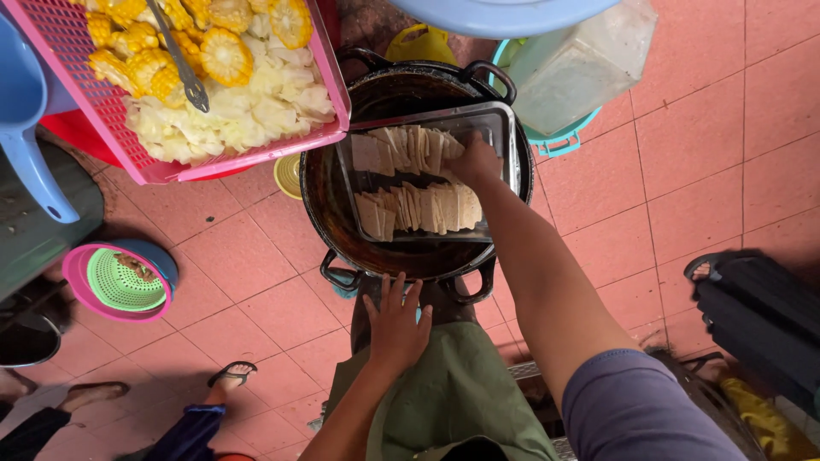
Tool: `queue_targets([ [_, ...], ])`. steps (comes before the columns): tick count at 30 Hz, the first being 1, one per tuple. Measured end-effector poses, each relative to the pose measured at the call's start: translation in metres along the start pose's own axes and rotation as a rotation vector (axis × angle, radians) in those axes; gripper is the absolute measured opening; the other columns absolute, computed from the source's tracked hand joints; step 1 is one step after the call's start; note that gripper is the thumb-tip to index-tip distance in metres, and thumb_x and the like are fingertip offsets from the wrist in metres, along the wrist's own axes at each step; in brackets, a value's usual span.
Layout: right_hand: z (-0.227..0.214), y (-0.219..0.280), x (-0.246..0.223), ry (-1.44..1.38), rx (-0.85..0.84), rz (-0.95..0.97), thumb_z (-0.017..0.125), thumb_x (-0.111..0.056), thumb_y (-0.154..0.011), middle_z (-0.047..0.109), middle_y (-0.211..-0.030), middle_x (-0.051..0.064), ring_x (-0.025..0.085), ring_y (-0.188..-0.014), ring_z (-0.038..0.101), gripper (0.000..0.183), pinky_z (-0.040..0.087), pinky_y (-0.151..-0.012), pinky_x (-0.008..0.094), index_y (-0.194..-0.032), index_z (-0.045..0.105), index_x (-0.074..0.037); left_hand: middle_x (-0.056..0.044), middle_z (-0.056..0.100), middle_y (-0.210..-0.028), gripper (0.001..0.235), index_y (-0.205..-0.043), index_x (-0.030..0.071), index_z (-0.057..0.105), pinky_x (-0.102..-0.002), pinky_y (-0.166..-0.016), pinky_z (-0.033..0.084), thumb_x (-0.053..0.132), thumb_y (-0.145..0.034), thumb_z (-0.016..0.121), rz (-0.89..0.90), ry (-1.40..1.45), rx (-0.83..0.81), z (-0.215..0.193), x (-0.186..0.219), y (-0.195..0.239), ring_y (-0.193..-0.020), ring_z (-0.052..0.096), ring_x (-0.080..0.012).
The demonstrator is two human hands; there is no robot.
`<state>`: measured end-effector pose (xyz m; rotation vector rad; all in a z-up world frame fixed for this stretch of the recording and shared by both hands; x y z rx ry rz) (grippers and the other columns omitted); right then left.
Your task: Frying pieces of tempeh in a wok and preparing batter in a bowl.
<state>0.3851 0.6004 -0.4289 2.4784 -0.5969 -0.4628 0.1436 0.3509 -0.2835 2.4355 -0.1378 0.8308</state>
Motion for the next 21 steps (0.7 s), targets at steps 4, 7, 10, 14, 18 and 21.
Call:
queue_targets([
  [4, -0.007, 0.033, 0.013, -0.107, 0.096, 0.050, 0.090, -0.048, -0.065, 0.072, -0.122, 0.010, 0.034, -0.117, 0.064, 0.083, 0.044, -0.100, 0.059, -0.131, 0.054, -0.012, -0.016, 0.033, -0.159, 0.054, -0.146, 0.013, 0.049, -0.074, -0.115, 0.006, 0.039, -0.098, 0.055, -0.044, 0.017, -0.044, -0.006, -0.005, 0.000, -0.153, 0.016, -0.0386],
  [7, -0.019, 0.067, 0.032, -0.238, 0.177, 0.107, 0.085, -0.045, -0.066, 0.073, -0.120, 0.010, 0.032, -0.113, 0.067, 0.073, 0.050, -0.100, 0.050, -0.130, 0.063, -0.019, -0.014, 0.035, -0.159, 0.054, -0.146, 0.015, 0.051, -0.073, -0.116, 0.006, 0.040, -0.098, 0.054, -0.050, 0.068, -0.016, -0.014, -0.010, -0.004, -0.153, 0.017, -0.0366],
  [10, -0.036, 0.110, 0.045, -0.342, 0.234, 0.179, 0.083, -0.045, -0.067, 0.075, -0.118, 0.006, 0.028, -0.112, 0.069, 0.068, 0.040, -0.105, 0.053, -0.127, 0.066, -0.018, -0.012, 0.038, -0.157, 0.052, -0.146, 0.015, 0.050, -0.067, -0.117, 0.013, 0.040, -0.101, 0.052, -0.074, 0.157, -0.064, -0.013, -0.017, -0.016, -0.151, 0.022, -0.0368],
  [14, -0.044, 0.136, 0.045, -0.204, 0.248, 0.168, 0.081, -0.046, -0.070, 0.076, -0.116, 0.006, 0.028, -0.110, 0.070, 0.067, 0.039, -0.107, 0.051, -0.129, 0.067, -0.020, -0.011, 0.047, -0.154, 0.052, -0.146, 0.013, 0.051, -0.046, -0.116, 0.040, 0.041, -0.103, 0.051, -0.088, 0.467, -0.038, -0.011, -0.016, -0.038, -0.142, 0.046, -0.0326],
  [18, -0.015, 0.117, 0.058, -0.163, 0.202, 0.212, 0.084, -0.045, -0.065, 0.075, -0.116, 0.007, 0.029, -0.112, 0.068, 0.069, 0.041, -0.102, 0.054, -0.127, 0.066, -0.019, -0.011, 0.044, -0.154, 0.052, -0.149, 0.013, 0.047, -0.046, -0.112, 0.040, 0.040, -0.104, 0.048, -0.047, 0.413, -0.085, -0.022, 0.001, -0.043, -0.141, 0.044, -0.0336],
  [21, -0.021, 0.105, 0.057, -0.186, 0.363, 0.159, 0.085, -0.045, -0.066, 0.070, -0.120, 0.012, 0.034, -0.110, 0.066, 0.070, 0.044, -0.091, 0.057, -0.126, 0.065, -0.014, -0.010, 0.044, -0.154, 0.051, -0.146, 0.014, 0.050, -0.045, -0.111, 0.043, 0.040, -0.102, 0.050, -0.125, 0.493, -0.096, -0.011, -0.015, -0.032, -0.141, 0.045, -0.0321],
])
Point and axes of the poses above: each hand's wrist, its own y-axis away from the middle knuckle, its own z-axis out of the palm, x = y × z, the point moved 9 cm from there along -y, towards the middle knuckle
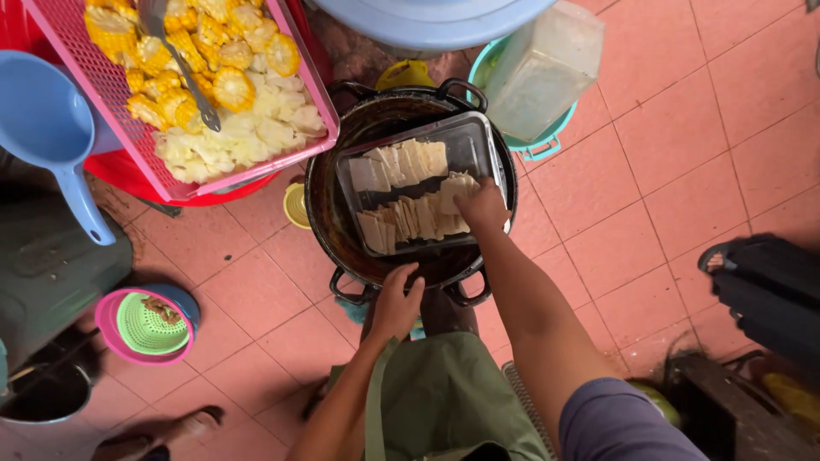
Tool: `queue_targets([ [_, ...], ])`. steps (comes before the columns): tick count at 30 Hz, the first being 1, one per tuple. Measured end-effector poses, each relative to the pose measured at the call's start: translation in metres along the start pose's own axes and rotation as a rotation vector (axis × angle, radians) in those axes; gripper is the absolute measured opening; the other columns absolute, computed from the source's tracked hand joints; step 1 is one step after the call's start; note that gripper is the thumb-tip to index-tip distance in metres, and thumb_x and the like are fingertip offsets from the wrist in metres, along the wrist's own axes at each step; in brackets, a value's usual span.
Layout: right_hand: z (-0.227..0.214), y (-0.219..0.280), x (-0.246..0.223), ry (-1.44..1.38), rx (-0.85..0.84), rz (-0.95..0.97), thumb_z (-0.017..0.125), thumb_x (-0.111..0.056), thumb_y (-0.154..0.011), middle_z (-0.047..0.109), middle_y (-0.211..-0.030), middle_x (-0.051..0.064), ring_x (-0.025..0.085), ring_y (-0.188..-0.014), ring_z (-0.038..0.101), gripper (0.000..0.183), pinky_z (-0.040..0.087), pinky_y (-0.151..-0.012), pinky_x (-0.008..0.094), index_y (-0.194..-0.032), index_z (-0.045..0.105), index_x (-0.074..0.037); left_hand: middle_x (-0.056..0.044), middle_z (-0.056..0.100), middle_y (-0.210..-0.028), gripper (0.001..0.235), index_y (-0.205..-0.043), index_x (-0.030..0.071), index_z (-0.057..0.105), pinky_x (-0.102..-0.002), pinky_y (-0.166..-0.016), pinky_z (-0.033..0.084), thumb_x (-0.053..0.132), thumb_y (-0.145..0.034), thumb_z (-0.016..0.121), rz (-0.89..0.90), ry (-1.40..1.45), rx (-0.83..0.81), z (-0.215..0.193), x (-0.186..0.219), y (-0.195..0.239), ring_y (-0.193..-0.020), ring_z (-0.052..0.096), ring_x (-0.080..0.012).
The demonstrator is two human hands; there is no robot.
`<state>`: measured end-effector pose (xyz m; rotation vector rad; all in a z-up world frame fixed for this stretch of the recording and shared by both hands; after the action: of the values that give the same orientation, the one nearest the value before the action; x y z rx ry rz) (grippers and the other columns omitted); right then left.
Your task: Frying pieces of tempeh in a wok and preparing batter in a bowl.
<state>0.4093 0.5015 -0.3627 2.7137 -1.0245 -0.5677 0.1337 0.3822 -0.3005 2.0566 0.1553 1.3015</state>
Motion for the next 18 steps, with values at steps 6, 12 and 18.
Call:
queue_targets([
  [6, -0.001, 0.010, 0.003, 0.019, -0.116, 0.045, 0.081, -0.046, -0.070, 0.077, -0.110, 0.010, 0.032, -0.109, 0.070, 0.063, 0.046, -0.098, 0.051, -0.124, 0.068, -0.017, -0.007, 0.051, -0.154, 0.056, -0.152, 0.020, 0.046, -0.044, -0.111, 0.047, 0.045, -0.103, 0.047, -0.201, 0.226, -0.081, 0.012, -0.041, 0.005, -0.141, 0.052, -0.0268],
  [12, -0.071, 0.095, -0.041, -0.198, -0.031, -0.096, 0.079, -0.043, -0.073, 0.078, -0.101, 0.010, 0.029, -0.098, 0.073, 0.055, 0.050, -0.100, 0.043, -0.121, 0.069, -0.017, -0.007, 0.040, -0.158, 0.064, -0.157, 0.016, 0.035, -0.047, -0.118, 0.040, 0.048, -0.104, 0.049, -0.060, 0.689, -0.057, 0.009, -0.033, -0.018, -0.146, 0.040, -0.0285],
  [18, -0.233, 0.275, -0.140, -0.193, 0.403, -0.929, 0.080, -0.022, -0.075, 0.073, -0.112, 0.007, 0.027, -0.104, 0.068, 0.041, 0.034, -0.109, 0.054, -0.112, 0.069, -0.008, -0.017, 0.049, -0.144, 0.083, -0.153, 0.014, 0.039, -0.057, -0.102, 0.043, 0.074, -0.095, 0.037, -0.042, 1.569, -0.477, -0.023, 0.099, 0.032, -0.128, 0.050, -0.0360],
])
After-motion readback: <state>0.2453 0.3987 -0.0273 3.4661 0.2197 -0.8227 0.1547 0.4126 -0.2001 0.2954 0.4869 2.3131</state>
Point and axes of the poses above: each hand's wrist, its own y-axis away from the middle knuckle, its own z-axis out of the palm, x = y × z, the point moved 9 cm from there along -y, towards the middle knuckle
